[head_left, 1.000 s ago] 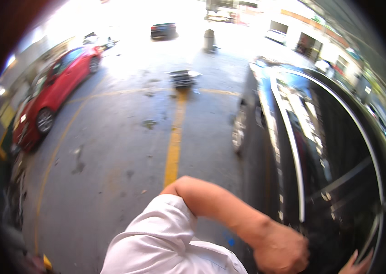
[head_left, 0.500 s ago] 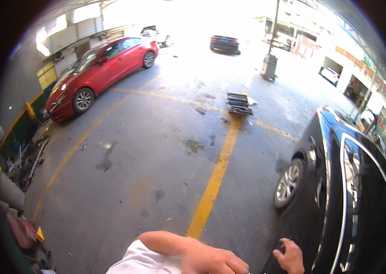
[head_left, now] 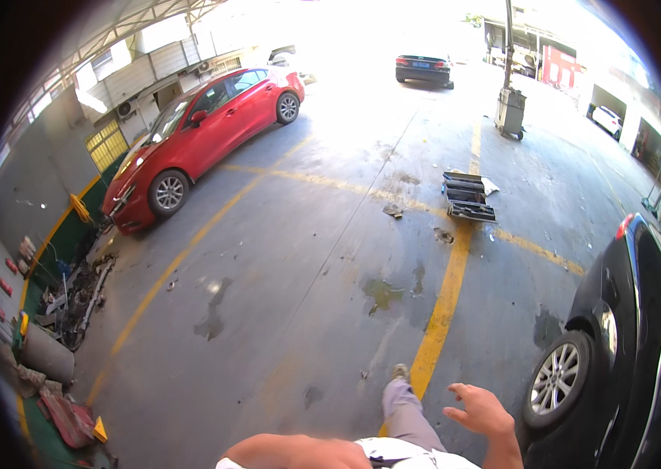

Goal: The person uses shears to trim excess sealant or tape along the rear quarter panel and window trim of a black car. They repeatedly place a blue card against the trim to guide the cuts, then remove small pieces of material. The person briefly walks around the car and picks up a metal rod before returning to the trim area.

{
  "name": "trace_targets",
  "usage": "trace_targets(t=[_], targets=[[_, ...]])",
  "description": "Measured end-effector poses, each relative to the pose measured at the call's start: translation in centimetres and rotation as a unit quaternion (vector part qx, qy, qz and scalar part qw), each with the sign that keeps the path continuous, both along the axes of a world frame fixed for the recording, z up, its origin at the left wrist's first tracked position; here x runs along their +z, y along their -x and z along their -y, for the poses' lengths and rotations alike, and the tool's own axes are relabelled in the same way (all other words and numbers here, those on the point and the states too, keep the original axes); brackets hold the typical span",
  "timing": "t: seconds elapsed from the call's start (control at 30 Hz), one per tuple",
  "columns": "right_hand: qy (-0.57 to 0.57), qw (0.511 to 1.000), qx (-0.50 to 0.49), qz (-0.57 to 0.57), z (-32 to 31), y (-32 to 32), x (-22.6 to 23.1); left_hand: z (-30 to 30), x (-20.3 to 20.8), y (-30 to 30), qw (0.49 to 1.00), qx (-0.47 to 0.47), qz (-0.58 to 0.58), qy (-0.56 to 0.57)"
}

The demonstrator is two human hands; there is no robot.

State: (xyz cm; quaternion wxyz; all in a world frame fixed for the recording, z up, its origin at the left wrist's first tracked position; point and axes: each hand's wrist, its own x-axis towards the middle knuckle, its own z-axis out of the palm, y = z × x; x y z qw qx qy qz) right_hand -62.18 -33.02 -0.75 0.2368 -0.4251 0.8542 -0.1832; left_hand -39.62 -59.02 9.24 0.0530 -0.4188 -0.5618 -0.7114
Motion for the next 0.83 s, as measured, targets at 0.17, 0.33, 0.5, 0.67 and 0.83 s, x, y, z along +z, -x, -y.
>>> trace_targets(t=[0.17, 0.33, 0.5, 0.67, 0.83], targets=[[-0.085, 0.994, 0.058, -0.046, 16.0, 16.6, 1.3, 9.9, 1.8, 11.0, 0.954, 0.276, -0.068, -0.090], [-0.024, 0.966, 0.256, -0.040, 33.9, 27.6, 5.7, 21.5, 4.7, 19.6, 0.948, 0.302, -0.083, -0.060], [-0.013, 0.914, 0.403, -0.052, 53.8, 37.8, 1.6, 35.8, 1.3, 27.2, 0.928, 0.330, -0.129, -0.119], [-0.141, 0.945, 0.295, -0.025, 70.9, 47.3, -8.9, 54.2, -0.1, 35.1, 0.891, 0.425, -0.111, -0.120], [-0.200, 0.961, 0.121, 0.146, 75.4, 59.1, -18.2, 75.7, 0.8, 46.5, 0.810, 0.583, -0.039, 0.046]])
